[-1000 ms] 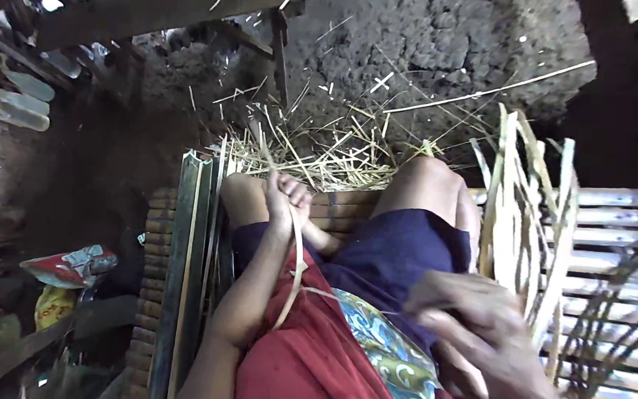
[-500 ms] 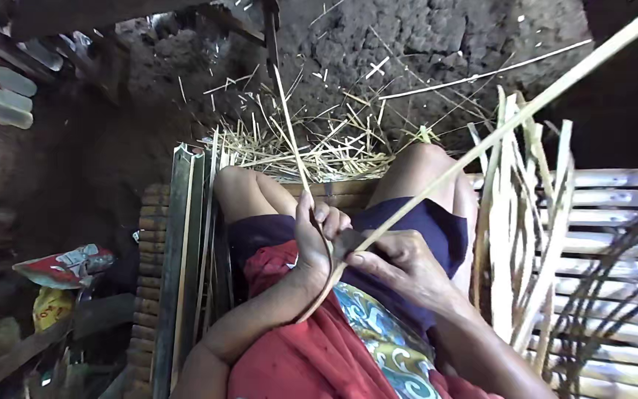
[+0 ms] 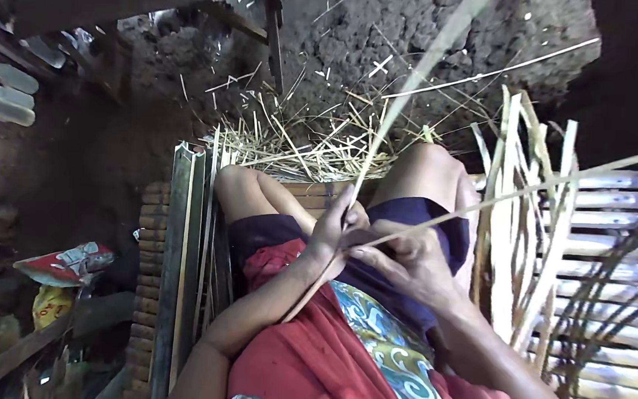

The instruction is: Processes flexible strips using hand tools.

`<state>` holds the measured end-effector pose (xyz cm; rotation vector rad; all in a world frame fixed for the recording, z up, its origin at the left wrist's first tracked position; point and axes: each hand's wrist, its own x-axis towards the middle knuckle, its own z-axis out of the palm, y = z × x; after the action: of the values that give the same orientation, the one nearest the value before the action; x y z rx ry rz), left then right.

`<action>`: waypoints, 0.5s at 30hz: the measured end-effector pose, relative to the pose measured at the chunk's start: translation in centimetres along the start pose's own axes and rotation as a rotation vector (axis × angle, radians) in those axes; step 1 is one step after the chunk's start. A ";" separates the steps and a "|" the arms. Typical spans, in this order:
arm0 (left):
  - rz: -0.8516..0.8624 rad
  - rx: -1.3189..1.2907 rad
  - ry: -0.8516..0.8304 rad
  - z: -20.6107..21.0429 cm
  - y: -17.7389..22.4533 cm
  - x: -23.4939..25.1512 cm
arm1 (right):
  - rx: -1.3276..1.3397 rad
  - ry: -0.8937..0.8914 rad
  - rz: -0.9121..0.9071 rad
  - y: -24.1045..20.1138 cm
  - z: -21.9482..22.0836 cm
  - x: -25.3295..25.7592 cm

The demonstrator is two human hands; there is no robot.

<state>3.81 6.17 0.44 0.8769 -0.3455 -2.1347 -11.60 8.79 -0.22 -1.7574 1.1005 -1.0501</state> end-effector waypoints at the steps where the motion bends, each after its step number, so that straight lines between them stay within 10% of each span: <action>1: 0.046 -0.031 0.028 -0.4 0.1 0.5 | 0.003 -0.039 -0.046 -0.2 0.1 -0.4; 6: 0.331 -0.247 0.388 -5.1 3.8 2.7 | 0.187 -0.304 -0.142 -3.1 -2.2 -3.6; 11: 0.049 0.133 -0.062 -2.9 0.9 -1.6 | 0.115 0.057 0.125 -0.4 -3.4 -1.4; 15: 0.070 -0.044 0.069 -1.3 -0.3 -2.7 | 0.093 -0.100 0.051 -1.0 -0.3 0.0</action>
<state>5.76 8.41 0.64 0.8979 -0.2892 -2.0347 -11.59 9.01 0.84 -1.6811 1.0135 -0.9575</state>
